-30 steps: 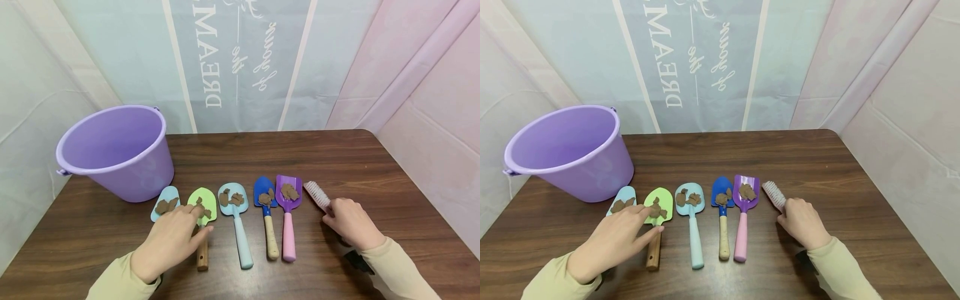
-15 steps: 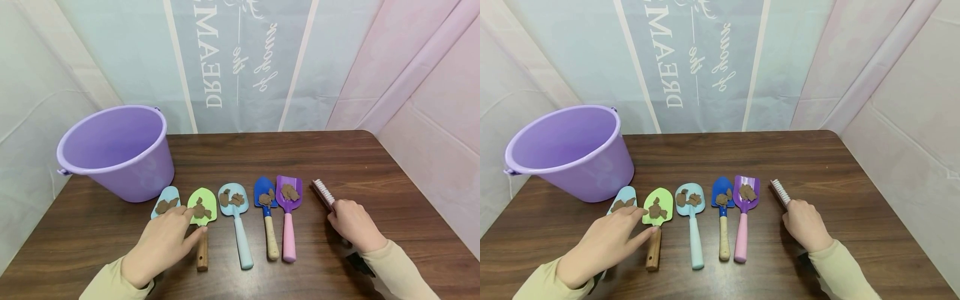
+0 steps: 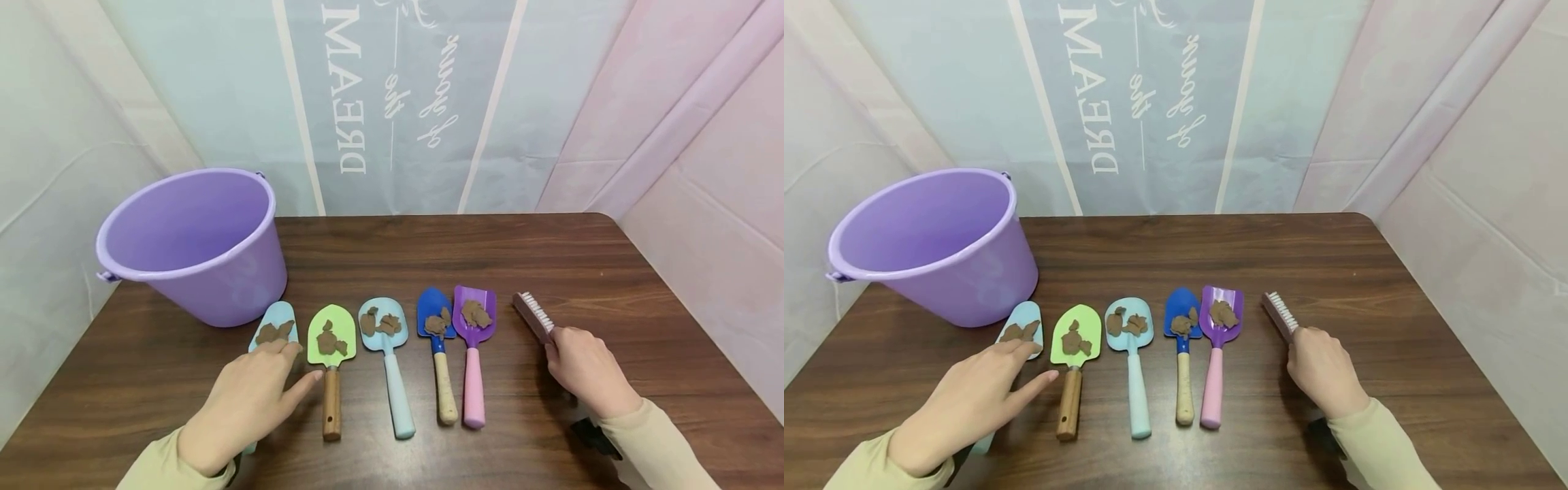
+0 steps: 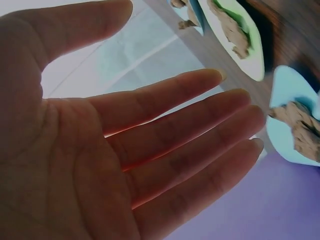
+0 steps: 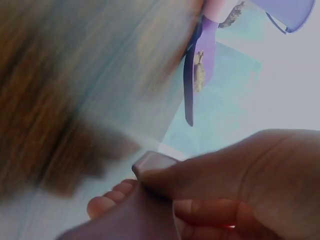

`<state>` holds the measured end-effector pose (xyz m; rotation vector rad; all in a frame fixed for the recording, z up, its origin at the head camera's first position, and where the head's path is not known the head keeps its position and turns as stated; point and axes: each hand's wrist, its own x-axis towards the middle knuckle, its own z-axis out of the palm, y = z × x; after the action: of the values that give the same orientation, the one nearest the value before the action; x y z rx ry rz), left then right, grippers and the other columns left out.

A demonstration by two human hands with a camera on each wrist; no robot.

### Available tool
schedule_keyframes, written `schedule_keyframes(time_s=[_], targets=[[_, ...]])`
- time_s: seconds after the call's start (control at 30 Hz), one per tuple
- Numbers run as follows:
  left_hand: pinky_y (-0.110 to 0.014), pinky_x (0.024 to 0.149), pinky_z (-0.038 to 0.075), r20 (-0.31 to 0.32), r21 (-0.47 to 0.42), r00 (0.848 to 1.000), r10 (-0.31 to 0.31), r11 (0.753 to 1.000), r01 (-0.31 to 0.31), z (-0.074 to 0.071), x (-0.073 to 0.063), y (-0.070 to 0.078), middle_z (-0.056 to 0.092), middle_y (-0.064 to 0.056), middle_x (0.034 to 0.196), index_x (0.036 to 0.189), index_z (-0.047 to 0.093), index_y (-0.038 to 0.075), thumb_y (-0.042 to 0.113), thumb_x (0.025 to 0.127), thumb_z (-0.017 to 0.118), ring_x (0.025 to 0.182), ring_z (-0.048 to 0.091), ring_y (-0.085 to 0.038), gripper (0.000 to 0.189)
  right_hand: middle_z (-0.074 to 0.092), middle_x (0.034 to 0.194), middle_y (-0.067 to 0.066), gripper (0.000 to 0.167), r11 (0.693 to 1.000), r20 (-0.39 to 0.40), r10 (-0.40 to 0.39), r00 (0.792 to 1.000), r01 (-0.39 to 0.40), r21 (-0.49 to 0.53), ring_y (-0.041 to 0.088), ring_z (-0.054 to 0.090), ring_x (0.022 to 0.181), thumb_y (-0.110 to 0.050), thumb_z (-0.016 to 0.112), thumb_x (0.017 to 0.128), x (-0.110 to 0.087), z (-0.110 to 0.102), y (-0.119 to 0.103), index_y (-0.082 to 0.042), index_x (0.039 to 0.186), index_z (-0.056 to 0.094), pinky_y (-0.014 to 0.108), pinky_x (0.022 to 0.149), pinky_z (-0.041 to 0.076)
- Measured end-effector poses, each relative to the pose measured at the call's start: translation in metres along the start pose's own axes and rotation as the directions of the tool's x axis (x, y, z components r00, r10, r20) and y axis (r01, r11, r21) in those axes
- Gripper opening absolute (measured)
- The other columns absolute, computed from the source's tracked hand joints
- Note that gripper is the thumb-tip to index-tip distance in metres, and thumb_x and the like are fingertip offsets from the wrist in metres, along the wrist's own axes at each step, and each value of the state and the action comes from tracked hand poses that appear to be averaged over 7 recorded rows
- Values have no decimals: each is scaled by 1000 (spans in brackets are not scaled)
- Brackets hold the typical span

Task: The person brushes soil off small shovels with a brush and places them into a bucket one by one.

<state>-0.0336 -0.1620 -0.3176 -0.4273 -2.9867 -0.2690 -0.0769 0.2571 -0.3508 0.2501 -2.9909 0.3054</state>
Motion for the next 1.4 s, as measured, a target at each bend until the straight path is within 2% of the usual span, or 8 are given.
schedule_keyframes(time_s=[0.3, 0.43, 0.6, 0.73, 0.93, 1.13, 1.4], targets=[[-46, 62, 51, 22, -12, 996, -87, 996, 87, 5, -6, -14, 68, -12, 107, 119, 60, 0, 41, 85, 68, 92, 66, -29, 53, 48, 62, 8, 17, 999, -59, 27, 998, -25, 31, 27, 49, 49, -3, 58, 83, -5, -6, -7, -4, 67, 51, 45, 43, 36], [-47, 58, 49, 25, -34, 991, -130, 991, 130, 9, -8, -18, 68, -15, 106, 128, 52, -1, 38, 86, 67, 91, 66, -31, 60, 52, 65, 11, 7, 999, -163, -4, 987, 12, 46, 28, 51, 51, -1, 59, 83, -6, -4, -9, 2, 76, 57, 46, 44, 38], [-49, 60, 50, 58, -27, 982, -182, 983, 184, 12, -12, -23, 67, -23, 105, 132, 45, -7, 39, 87, 66, 93, 66, -37, 68, 55, 68, 13, 6, 996, -293, -52, 955, 70, 54, 32, 54, 54, 2, 61, 81, -4, -2, -10, 7, 84, 58, 50, 46, 39], [-49, 58, 49, 104, 0, 970, -220, 975, 221, 13, -14, -27, 65, -24, 101, 126, 49, -11, 39, 85, 68, 88, 65, -39, 67, 56, 69, 13, 5, 995, -332, -51, 942, 78, 69, 34, 54, 55, 2, 61, 81, -3, -3, -11, 5, 83, 58, 52, 48, 39], [-44, 49, 44, 162, 29, 953, -256, 967, 255, 15, -16, -30, 63, -14, 80, 113, 52, -11, 40, 79, 73, 69, 64, -32, 65, 56, 68, 12, 6, 993, -342, -60, 938, 89, 71, 30, 52, 52, 3, 63, 81, -2, -3, -12, 6, 83, 58, 51, 47, 38], [-41, 44, 40, 187, 35, 947, -260, 965, 258, 20, -18, -32, 59, -9, 65, 103, 51, -9, 40, 77, 76, 58, 61, -28, 61, 56, 68, 12, 6, 993, -365, -54, 929, 87, 74, 31, 53, 54, 2, 63, 81, -1, -4, -13, 5, 82, 58, 52, 48, 39], [-40, 42, 38, 212, 49, 939, -270, 963, 265, 28, -20, -33, 54, -9, 59, 89, 53, -3, 41, 79, 73, 52, 57, -26, 50, 57, 68, 12, 5, 993, -385, -47, 922, 84, 81, 28, 53, 52, 2, 64, 81, -3, -3, -14, 5, 82, 59, 50, 48, 40]])
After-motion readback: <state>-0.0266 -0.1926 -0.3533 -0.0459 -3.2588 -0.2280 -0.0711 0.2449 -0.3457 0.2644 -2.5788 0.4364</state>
